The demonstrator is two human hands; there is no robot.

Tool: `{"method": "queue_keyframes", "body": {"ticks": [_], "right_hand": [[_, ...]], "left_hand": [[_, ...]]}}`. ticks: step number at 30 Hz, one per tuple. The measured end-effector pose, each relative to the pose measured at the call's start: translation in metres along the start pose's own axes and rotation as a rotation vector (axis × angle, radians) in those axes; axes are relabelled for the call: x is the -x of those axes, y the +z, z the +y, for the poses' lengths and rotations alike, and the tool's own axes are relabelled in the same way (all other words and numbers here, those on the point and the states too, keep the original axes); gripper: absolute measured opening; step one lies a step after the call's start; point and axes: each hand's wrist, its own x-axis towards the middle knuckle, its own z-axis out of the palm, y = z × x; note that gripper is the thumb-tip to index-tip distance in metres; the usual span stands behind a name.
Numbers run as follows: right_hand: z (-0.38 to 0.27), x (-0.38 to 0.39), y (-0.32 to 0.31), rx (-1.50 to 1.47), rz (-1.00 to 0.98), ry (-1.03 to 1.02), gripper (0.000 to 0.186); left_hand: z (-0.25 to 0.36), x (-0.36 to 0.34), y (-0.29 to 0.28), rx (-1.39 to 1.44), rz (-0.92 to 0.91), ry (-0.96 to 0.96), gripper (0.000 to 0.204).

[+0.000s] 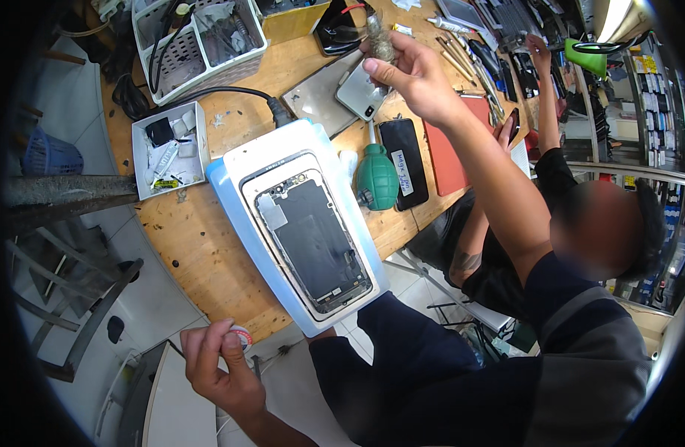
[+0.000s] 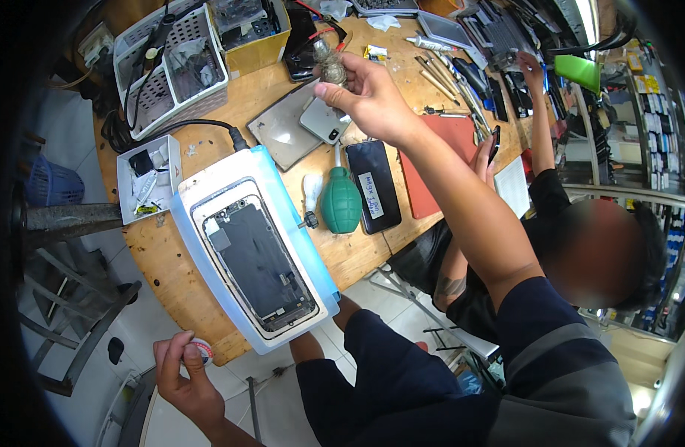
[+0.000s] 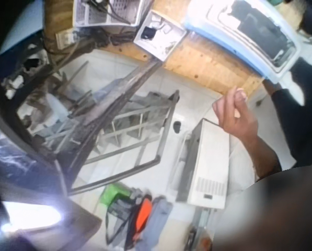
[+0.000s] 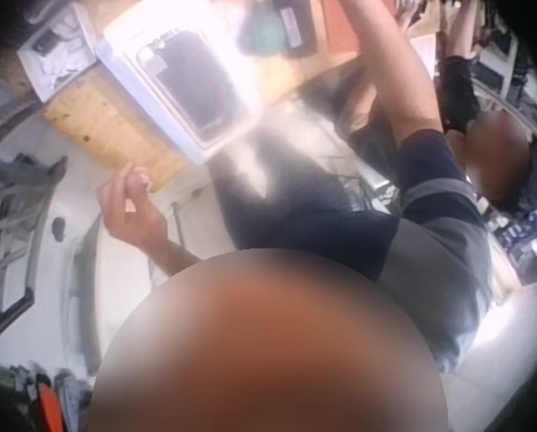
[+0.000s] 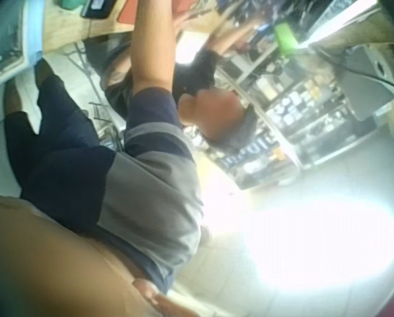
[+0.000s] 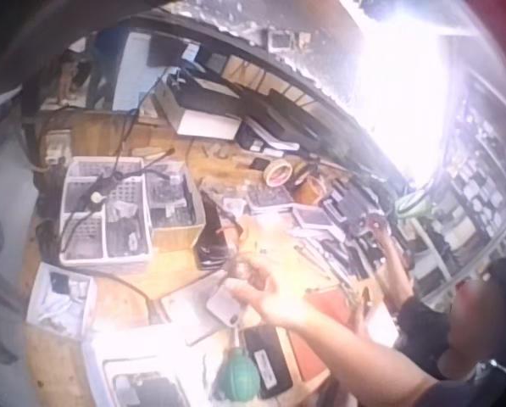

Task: The person cleans the edges of a smartphone frame with a small brush, applies adhesive from a bottle, and places a black rectangular component into the frame. The person then presses the component into place and continues to adjust it.

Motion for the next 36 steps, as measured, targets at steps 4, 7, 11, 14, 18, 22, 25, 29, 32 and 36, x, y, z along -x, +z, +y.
{"method": "queue_keyframes", "body": {"ticks": [4, 7, 11, 14, 18, 22, 25, 29, 32, 36], "right_hand": [[0.0, 0.005, 0.0, 0.02, 0.015, 0.006, 0.037], [-0.006, 0.005, 0.009, -0.039, 0.021, -0.076, 0.036], [-0.019, 0.01, 0.025, -0.073, -0.04, -0.109, 0.036], [-0.024, 0.016, 0.036, -0.069, -0.071, -0.135, 0.036], [-0.026, 0.027, 0.035, -0.065, -0.086, -0.077, 0.039], [-0.019, 0.033, 0.021, -0.058, -0.059, -0.069, 0.038], [-0.012, 0.039, 0.008, -0.097, -0.003, -0.04, 0.039], [-0.002, 0.045, -0.008, -0.085, 0.076, -0.052, 0.039], [0.004, 0.046, -0.018, -0.105, 0.095, -0.027, 0.038], [0.005, 0.035, -0.016, -0.087, 0.108, -0.022, 0.037]], "left_hand": [[0.001, 0.007, 0.004, -0.054, 0.022, 0.035, 0.016], [-0.004, 0.018, 0.0, -0.074, 0.068, -0.016, 0.016], [-0.013, 0.037, -0.015, -0.094, 0.084, -0.162, 0.017], [-0.017, 0.051, -0.02, -0.092, 0.086, -0.186, 0.018], [-0.015, 0.059, -0.015, -0.011, 0.135, -0.238, 0.02], [-0.011, 0.049, -0.003, 0.009, 0.11, -0.183, 0.021], [-0.004, 0.038, 0.006, 0.045, 0.105, -0.137, 0.021], [0.005, 0.023, 0.018, 0.062, 0.086, -0.068, 0.02], [0.01, 0.013, 0.023, 0.079, 0.063, -0.062, 0.019], [0.01, 0.013, 0.025, 0.052, 0.082, -0.06, 0.018]]}}
